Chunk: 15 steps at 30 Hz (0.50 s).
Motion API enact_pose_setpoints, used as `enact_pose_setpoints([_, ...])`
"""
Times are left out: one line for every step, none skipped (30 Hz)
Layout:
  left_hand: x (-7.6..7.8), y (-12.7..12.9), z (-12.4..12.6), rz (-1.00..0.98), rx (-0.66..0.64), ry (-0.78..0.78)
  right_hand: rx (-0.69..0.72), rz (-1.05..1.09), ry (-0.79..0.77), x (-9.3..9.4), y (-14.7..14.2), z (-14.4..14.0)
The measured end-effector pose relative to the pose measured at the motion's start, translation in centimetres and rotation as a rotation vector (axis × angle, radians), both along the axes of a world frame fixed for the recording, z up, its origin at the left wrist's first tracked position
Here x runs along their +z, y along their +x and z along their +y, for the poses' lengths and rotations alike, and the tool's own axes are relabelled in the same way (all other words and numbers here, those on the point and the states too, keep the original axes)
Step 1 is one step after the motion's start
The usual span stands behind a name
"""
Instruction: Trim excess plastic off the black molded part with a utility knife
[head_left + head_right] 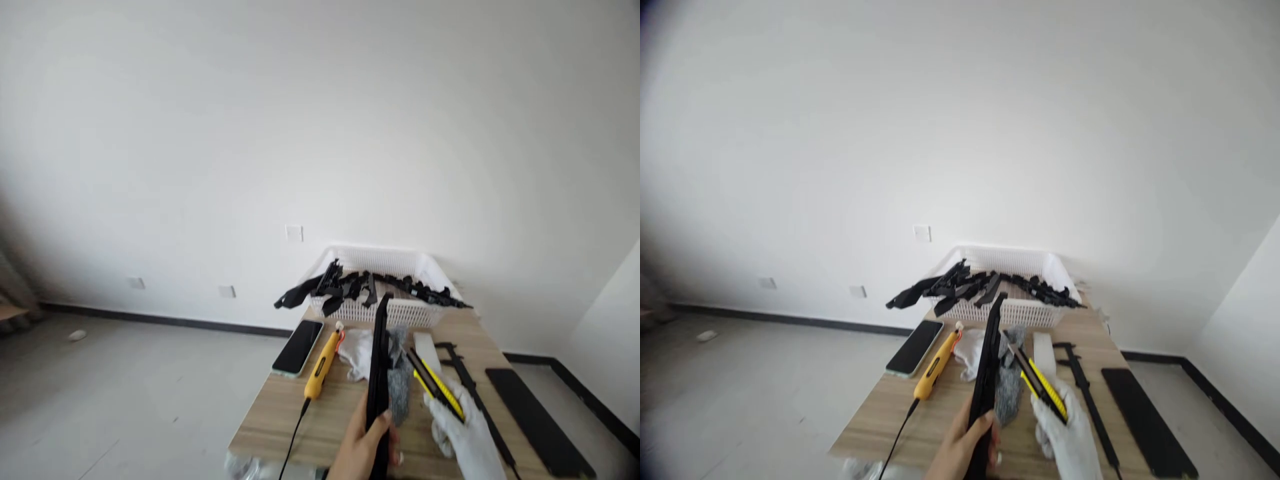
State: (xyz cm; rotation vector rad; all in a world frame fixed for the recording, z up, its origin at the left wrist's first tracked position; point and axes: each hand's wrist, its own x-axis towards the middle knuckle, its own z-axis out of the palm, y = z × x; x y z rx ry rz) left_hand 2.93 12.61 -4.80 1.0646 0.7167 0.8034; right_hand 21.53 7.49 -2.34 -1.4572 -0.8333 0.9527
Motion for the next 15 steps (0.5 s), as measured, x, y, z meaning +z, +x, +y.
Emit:
enact_pose_setpoints([0.3,0.2,-0.2,0.002,0.003,-0.005,0.016,-0.003,-0.016,0.4,-0.1,-0.2])
enact_pose_setpoints([0.8,0.3,-0.4,0.016,0.006,-0.015,0.059,0.002,-0.028,0.9,-0.1,-0.2])
enact_pose_setpoints([1.5,0.5,-0.3,0.024,-0.020,-0.014,0.084,-0.003,-0.040,1.4,0.0,-0.1])
enact_pose_setpoints([2.2,0.6,-0.2,0.028,-0.011,-0.013,0.115,-0.006,-0.046,1.8,0.1,0.1])
enact_pose_setpoints([2.8,0.8,0.1,0.039,-0.002,-0.007,0.139,-0.018,-0.052,2.0,0.3,0.4])
enact_pose_setpoints([3.4,0.9,0.4,0.052,0.013,-0.010,0.152,-0.037,-0.057,2.2,0.6,0.7])
enact_pose_setpoints([3.8,1.1,0.7,0.052,0.012,-0.014,0.136,-0.058,-0.059,2.2,1.0,1.0])
enact_pose_setpoints([4.0,1.2,1.0,0.047,0.018,-0.022,0.123,-0.077,-0.071,2.1,1.4,1.3])
enact_pose_setpoints([4.1,1.3,1.1,0.052,0.024,-0.039,0.126,-0.107,-0.082,2.0,1.9,1.5])
enact_pose_setpoints([4.0,1.3,1.2,0.060,0.025,-0.056,0.128,-0.164,-0.093,1.9,2.4,1.7])
enact_pose_setpoints([3.8,1.3,1.3,0.070,0.020,-0.070,0.115,-0.237,-0.096,1.7,2.9,1.9])
enact_pose_setpoints([3.6,1.3,1.2,0.083,0.008,-0.077,0.111,-0.312,-0.091,1.5,3.3,2.1])
enact_pose_setpoints([3.3,1.2,1.2,0.096,-0.009,-0.075,0.112,-0.384,-0.084,1.4,3.6,2.2])
enact_pose_setpoints([3.1,1.2,1.1,0.112,-0.028,-0.063,0.115,-0.444,-0.077,1.2,3.9,2.3])
enact_pose_setpoints([2.9,1.1,1.0,0.135,-0.047,-0.044,0.119,-0.491,-0.077,1.1,4.0,2.4])
